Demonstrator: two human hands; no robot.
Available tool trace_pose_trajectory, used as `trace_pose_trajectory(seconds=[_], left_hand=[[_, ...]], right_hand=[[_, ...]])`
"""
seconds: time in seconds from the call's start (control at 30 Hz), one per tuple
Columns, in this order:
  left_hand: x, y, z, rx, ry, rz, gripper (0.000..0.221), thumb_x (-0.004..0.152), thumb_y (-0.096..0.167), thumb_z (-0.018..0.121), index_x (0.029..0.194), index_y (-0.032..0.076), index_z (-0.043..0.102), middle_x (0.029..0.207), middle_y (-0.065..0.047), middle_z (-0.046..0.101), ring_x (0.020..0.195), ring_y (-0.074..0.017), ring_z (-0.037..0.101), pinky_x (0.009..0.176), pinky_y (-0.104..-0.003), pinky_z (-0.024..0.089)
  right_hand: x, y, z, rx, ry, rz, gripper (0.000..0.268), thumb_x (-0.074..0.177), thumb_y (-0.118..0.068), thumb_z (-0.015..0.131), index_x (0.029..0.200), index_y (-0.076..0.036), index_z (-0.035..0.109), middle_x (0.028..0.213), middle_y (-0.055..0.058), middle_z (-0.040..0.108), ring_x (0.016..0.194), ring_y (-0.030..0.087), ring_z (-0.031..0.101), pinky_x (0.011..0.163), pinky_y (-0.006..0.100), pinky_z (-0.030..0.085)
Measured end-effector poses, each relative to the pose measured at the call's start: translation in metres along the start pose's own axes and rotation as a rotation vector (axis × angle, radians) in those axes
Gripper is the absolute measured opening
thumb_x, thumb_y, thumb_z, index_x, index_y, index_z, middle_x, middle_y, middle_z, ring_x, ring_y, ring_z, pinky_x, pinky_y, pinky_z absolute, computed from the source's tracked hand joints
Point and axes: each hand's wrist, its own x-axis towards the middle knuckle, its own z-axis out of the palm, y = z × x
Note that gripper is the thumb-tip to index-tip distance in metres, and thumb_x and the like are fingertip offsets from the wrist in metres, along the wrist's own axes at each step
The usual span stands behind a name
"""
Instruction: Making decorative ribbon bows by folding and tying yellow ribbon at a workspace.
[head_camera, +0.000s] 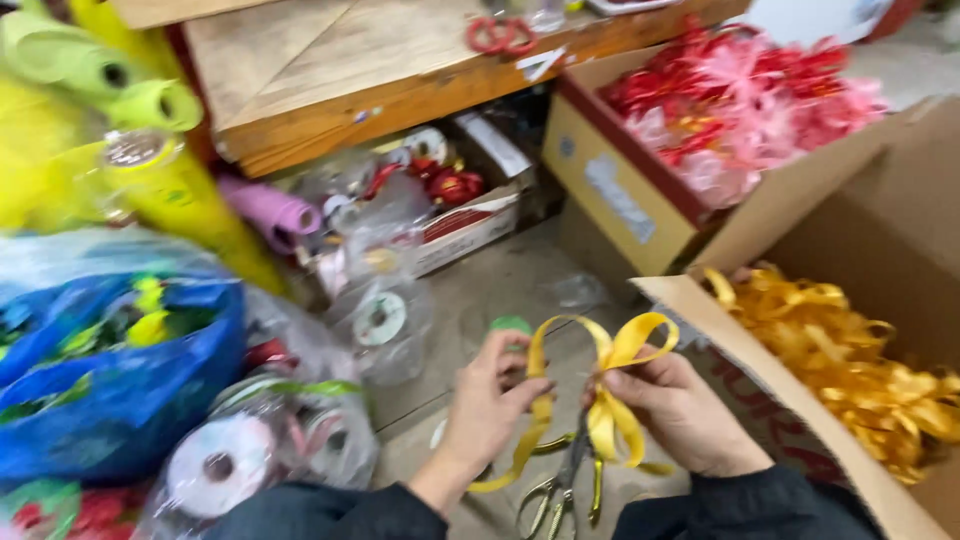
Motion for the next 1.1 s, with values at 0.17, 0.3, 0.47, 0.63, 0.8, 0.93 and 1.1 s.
trace_pose_trajectory(seconds=[0.17, 0.3, 0.47, 0.63, 0.8, 0.93, 1.1], left_hand=[[-0.012, 0.02, -0.005, 0.102, 0.011, -0.003, 0.028, 0.087, 0.013, 0.083, 0.101, 0.018, 0.06, 0.109, -0.002, 0.071, 0.06, -0.0074, 0.062, 0.059, -0.024, 0.052], [-0.013, 0.023, -0.006, 0.062, -0.005, -0.003, 0.029, 0.083, 0.008, 0.082, 0.111, 0.015, 0.077, 0.11, -0.001, 0.075, 0.068, -0.0089, 0.07, 0.062, -0.023, 0.057], [-0.019, 0.029, -0.008, 0.029, -0.061, -0.05, 0.048, 0.083, 0.002, 0.077, 0.13, 0.013, 0.075, 0.127, -0.005, 0.073, 0.066, -0.006, 0.07, 0.061, -0.021, 0.054], [-0.017, 0.024, -0.005, 0.096, -0.048, 0.004, 0.045, 0.082, 0.003, 0.078, 0.126, 0.014, 0.077, 0.132, -0.004, 0.075, 0.075, -0.0082, 0.075, 0.074, -0.021, 0.061], [-0.017, 0.021, -0.004, 0.059, -0.061, 0.008, 0.049, 0.08, 0.0, 0.076, 0.127, 0.012, 0.076, 0.137, -0.008, 0.074, 0.104, -0.0178, 0.079, 0.097, -0.026, 0.065], [-0.014, 0.013, -0.003, 0.03, -0.068, 0.011, 0.052, 0.079, -0.002, 0.077, 0.129, 0.013, 0.075, 0.139, -0.007, 0.073, 0.109, -0.0163, 0.078, 0.098, -0.025, 0.065], [-0.015, 0.023, -0.002, 0.003, -0.083, -0.074, 0.055, 0.08, 0.0, 0.077, 0.133, 0.013, 0.073, 0.146, -0.005, 0.07, 0.093, -0.0116, 0.078, 0.084, -0.022, 0.064]], right_hand=[[0.008, 0.003, 0.01, -0.01, 0.003, 0.069, 0.018, 0.091, -0.009, 0.073, 0.102, 0.005, 0.076, 0.089, 0.025, 0.077, 0.087, 0.038, 0.076, 0.085, 0.049, 0.061], [0.013, 0.01, 0.012, -0.012, -0.011, 0.066, 0.02, 0.095, -0.009, 0.069, 0.108, 0.005, 0.075, 0.094, 0.024, 0.078, 0.088, 0.037, 0.075, 0.087, 0.046, 0.06], [0.014, 0.019, 0.011, -0.045, 0.001, 0.063, 0.019, 0.095, -0.01, 0.07, 0.107, 0.004, 0.076, 0.093, 0.019, 0.078, 0.087, 0.033, 0.073, 0.086, 0.044, 0.059], [0.015, 0.022, 0.013, -0.133, 0.038, -0.013, 0.023, 0.094, -0.007, 0.07, 0.113, 0.004, 0.078, 0.104, 0.017, 0.081, 0.095, 0.03, 0.074, 0.095, 0.043, 0.058], [0.015, 0.025, 0.026, -0.245, 0.054, -0.055, 0.027, 0.091, -0.01, 0.072, 0.114, 0.002, 0.08, 0.108, 0.015, 0.084, 0.1, 0.027, 0.077, 0.098, 0.042, 0.06], [0.021, 0.048, 0.016, -0.247, 0.066, -0.142, 0.022, 0.091, -0.01, 0.074, 0.108, 0.003, 0.079, 0.103, 0.014, 0.083, 0.093, 0.024, 0.077, 0.087, 0.037, 0.063], [0.013, 0.031, 0.037, -0.239, 0.179, -0.039, 0.025, 0.092, -0.007, 0.07, 0.111, 0.007, 0.08, 0.108, 0.018, 0.084, 0.098, 0.029, 0.077, 0.091, 0.042, 0.063]])
